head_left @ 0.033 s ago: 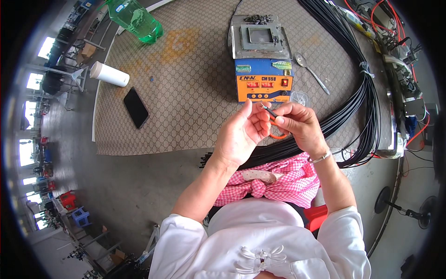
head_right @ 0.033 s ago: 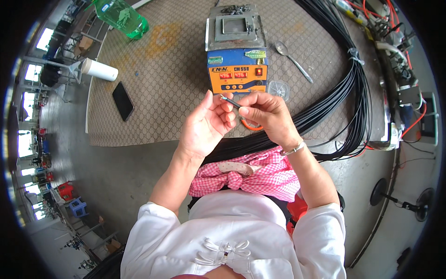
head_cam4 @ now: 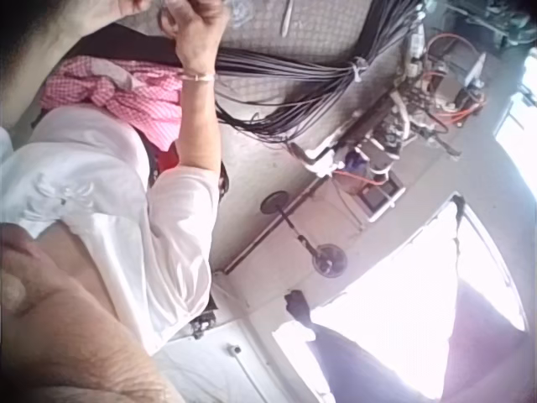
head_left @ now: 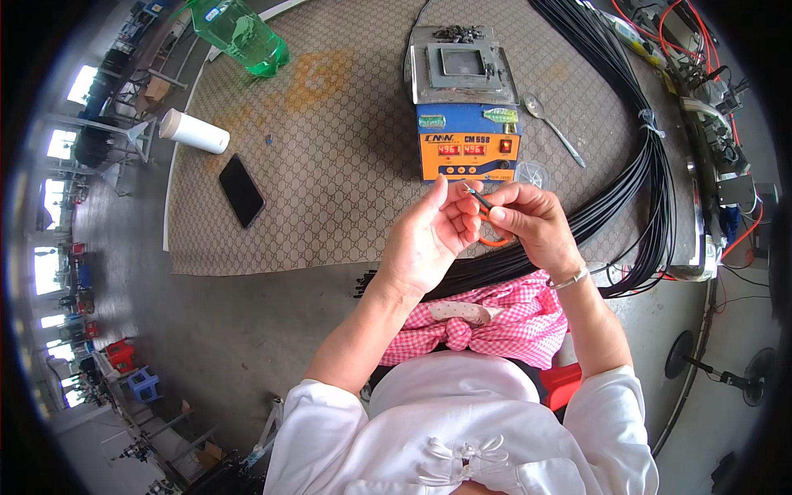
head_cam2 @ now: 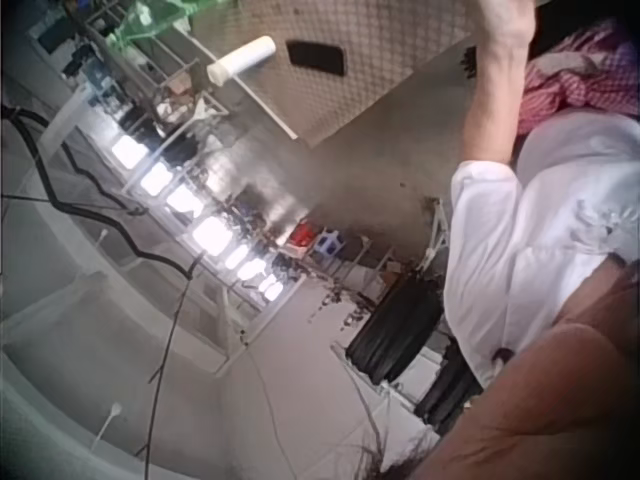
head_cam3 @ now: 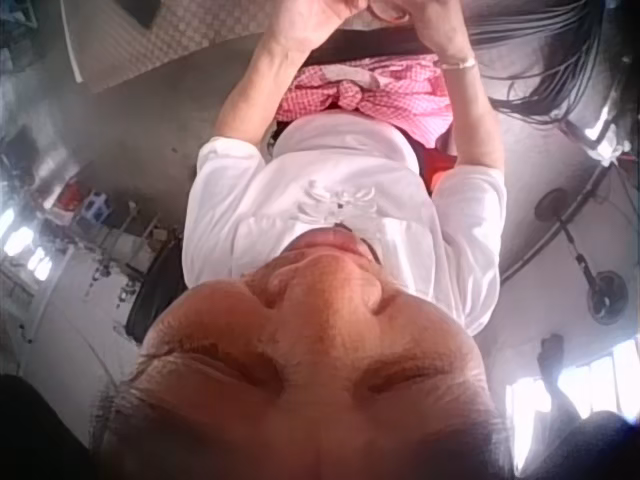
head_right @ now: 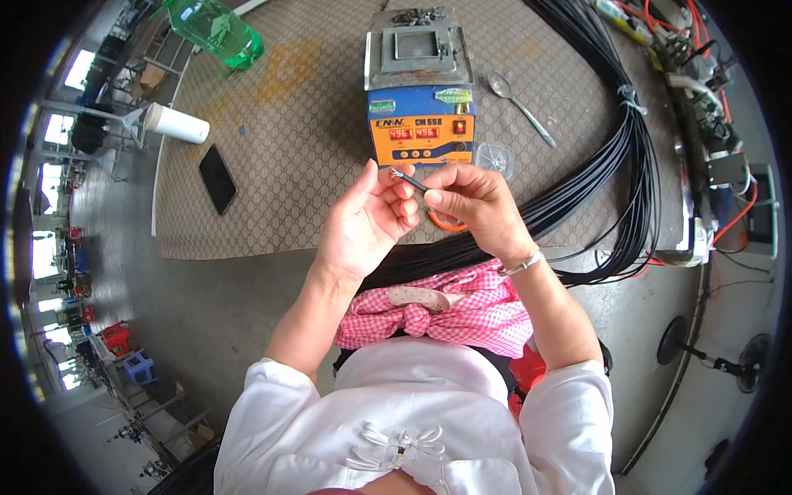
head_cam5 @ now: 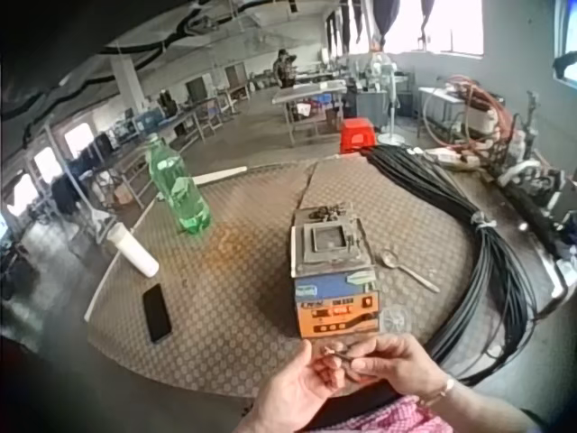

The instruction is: Assembling wiring harnesses by stripping wires and attaching connectors using a tabletop machine.

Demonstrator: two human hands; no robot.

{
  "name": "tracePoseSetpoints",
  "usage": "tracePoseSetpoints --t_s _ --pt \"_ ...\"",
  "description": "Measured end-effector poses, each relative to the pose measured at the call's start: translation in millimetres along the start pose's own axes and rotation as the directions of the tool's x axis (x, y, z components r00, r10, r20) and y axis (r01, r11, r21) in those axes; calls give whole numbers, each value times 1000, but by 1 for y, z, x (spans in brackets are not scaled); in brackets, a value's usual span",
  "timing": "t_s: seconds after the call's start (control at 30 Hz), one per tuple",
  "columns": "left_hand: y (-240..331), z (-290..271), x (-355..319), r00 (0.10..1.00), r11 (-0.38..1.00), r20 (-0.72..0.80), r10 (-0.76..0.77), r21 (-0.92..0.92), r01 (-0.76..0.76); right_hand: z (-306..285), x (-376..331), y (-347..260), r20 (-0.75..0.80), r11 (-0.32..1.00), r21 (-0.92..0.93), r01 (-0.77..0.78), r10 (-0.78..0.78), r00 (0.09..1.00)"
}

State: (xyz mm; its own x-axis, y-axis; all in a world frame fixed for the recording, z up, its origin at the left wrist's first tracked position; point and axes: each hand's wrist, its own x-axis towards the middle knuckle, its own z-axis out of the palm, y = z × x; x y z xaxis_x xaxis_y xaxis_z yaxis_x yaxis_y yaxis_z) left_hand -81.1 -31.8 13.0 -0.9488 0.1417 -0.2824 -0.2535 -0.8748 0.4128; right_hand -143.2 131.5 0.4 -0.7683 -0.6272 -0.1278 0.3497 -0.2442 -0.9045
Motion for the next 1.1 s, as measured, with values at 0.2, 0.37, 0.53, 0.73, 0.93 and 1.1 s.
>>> tracePoseSetpoints --t_s 0.2,0.37,0.53,0.73,0.93,1.1 --pt "-3 -4 1 1000 999 -1 -2 32 2 -1 -4 -1 -11 989 132 -71 73 997" --pt "-6 -2 0 1000 998 -9 12 66 -11 -2 -5 1 -14 991 126 -55 57 998" --pt "-8 -1 0 1000 999 -4 15 48 -15 -1 -5 7 -28 996 89 -19 22 999" --pt "-10 2 1 1000 997 -3 23 75 -23 -2 -6 8 -15 996 93 -11 12 1000" --pt "-17 2 0 990 963 8 144 229 -142 -3 -7 12 -16 990 140 17 -15 1000" --pt "-24 4 -1 960 889 -2 280 377 -259 -4 -8 17 -11 977 211 -13 16 1000"
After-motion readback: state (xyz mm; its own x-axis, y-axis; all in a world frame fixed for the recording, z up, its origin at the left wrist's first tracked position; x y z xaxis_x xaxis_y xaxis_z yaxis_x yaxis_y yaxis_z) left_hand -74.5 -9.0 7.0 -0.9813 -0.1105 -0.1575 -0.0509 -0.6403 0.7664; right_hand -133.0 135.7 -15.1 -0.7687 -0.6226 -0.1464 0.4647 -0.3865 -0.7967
